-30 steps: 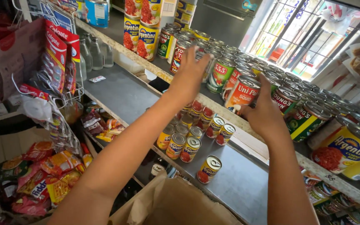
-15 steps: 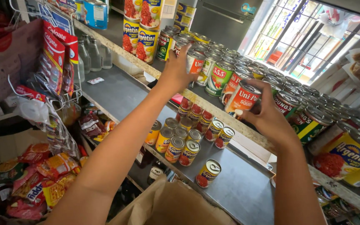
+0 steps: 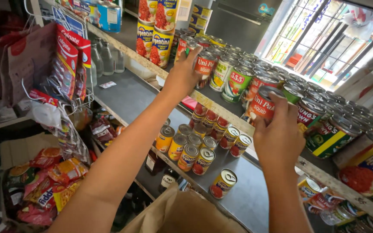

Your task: Organizing and restocking various canned food items on store shelves.

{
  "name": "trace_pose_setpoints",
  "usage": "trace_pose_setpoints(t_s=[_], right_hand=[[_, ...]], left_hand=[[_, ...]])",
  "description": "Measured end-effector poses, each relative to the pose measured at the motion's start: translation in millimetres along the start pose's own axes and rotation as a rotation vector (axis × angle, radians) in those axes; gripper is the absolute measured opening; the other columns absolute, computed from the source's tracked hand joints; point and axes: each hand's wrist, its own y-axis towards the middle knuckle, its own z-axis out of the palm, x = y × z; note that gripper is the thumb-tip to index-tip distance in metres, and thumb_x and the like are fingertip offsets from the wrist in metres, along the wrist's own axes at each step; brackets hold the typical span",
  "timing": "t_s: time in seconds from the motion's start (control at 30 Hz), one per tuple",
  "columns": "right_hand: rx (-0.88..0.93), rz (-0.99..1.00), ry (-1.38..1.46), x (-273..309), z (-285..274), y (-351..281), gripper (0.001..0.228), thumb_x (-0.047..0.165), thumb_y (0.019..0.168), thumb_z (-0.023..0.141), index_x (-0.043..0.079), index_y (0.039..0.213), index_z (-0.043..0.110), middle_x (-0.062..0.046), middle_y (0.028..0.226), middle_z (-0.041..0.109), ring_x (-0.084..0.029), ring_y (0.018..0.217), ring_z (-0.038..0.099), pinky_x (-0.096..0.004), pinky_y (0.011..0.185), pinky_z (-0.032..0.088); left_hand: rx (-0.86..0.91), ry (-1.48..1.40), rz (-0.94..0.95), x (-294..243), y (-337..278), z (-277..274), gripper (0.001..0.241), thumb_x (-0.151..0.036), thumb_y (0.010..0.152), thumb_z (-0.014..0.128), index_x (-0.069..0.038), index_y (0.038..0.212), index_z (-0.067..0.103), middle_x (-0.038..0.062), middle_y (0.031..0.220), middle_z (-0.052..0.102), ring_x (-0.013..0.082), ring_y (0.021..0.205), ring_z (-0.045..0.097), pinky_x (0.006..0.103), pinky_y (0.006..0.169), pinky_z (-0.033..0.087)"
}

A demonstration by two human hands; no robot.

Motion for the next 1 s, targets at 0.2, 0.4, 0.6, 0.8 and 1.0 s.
trace_pose_setpoints(t_s=[0.2, 0.4, 0.6, 0.8, 1.0], right_hand=[[0.038, 0.164, -0.052, -11.0, -12.9, 24.5, 0.051, 0.016, 0.084, 0.084, 0.013, 0.129, 0.06, -0.017, 0.118, 0.068, -0.039, 0.093, 0.071, -0.05, 0.074, 0.054], [0.021, 0.144, 0.459, 16.1, -12.8, 54.9, 0.05, 0.006, 0.086, 0.073, 0.007, 0.132, 0.053, -0.012, 0.123, 0.07, -0.028, 0.088, 0.076, -0.041, 0.074, 0.058], [0.151, -0.004, 0.381, 43.3, 52.2, 66.3, 0.051, 0.004, 0.084, 0.079, 0.008, 0.128, 0.055, -0.016, 0.108, 0.072, -0.031, 0.088, 0.073, -0.042, 0.075, 0.056], [-0.005, -0.201, 0.25, 20.9, 74.9, 55.8, 0.044, 0.008, 0.09, 0.08, 0.011, 0.131, 0.067, -0.024, 0.133, 0.054, -0.038, 0.121, 0.052, -0.044, 0.093, 0.053], [-0.015, 0.037, -0.037, -15.8, 19.4, 53.6, 0.051, 0.014, 0.094, 0.078, 0.0, 0.139, 0.056, -0.03, 0.134, 0.05, -0.048, 0.118, 0.056, -0.054, 0.093, 0.048]], left_hand=[[0.01, 0.027, -0.007, 1.6, 4.5, 1.3, 0.081, -0.011, 0.078, 0.077, -0.018, 0.151, 0.042, 0.038, 0.142, 0.046, 0.0518, 0.109, 0.063, 0.0522, 0.09, 0.055], [0.145, -0.02, -0.077, 2.0, 7.5, -8.3, 0.083, -0.017, 0.087, 0.071, -0.023, 0.16, 0.03, 0.033, 0.143, 0.051, 0.0492, 0.112, 0.064, 0.0514, 0.093, 0.054], [0.155, -0.222, 0.101, 46.3, 17.0, 19.7, 0.073, -0.036, 0.11, 0.062, -0.019, 0.167, 0.019, 0.041, 0.154, 0.038, 0.0531, 0.143, 0.037, 0.0486, 0.117, 0.037], [0.159, -0.133, 0.24, -17.0, -22.3, -2.9, 0.091, -0.05, 0.096, 0.071, -0.018, 0.163, 0.019, 0.035, 0.153, 0.034, 0.0558, 0.154, 0.013, 0.059, 0.123, 0.02], [0.12, 0.154, 0.077, -59.2, -37.7, 6.8, 0.105, -0.05, 0.077, 0.084, -0.019, 0.157, 0.024, 0.039, 0.16, 0.011, 0.0617, 0.145, 0.021, 0.0687, 0.112, 0.027]])
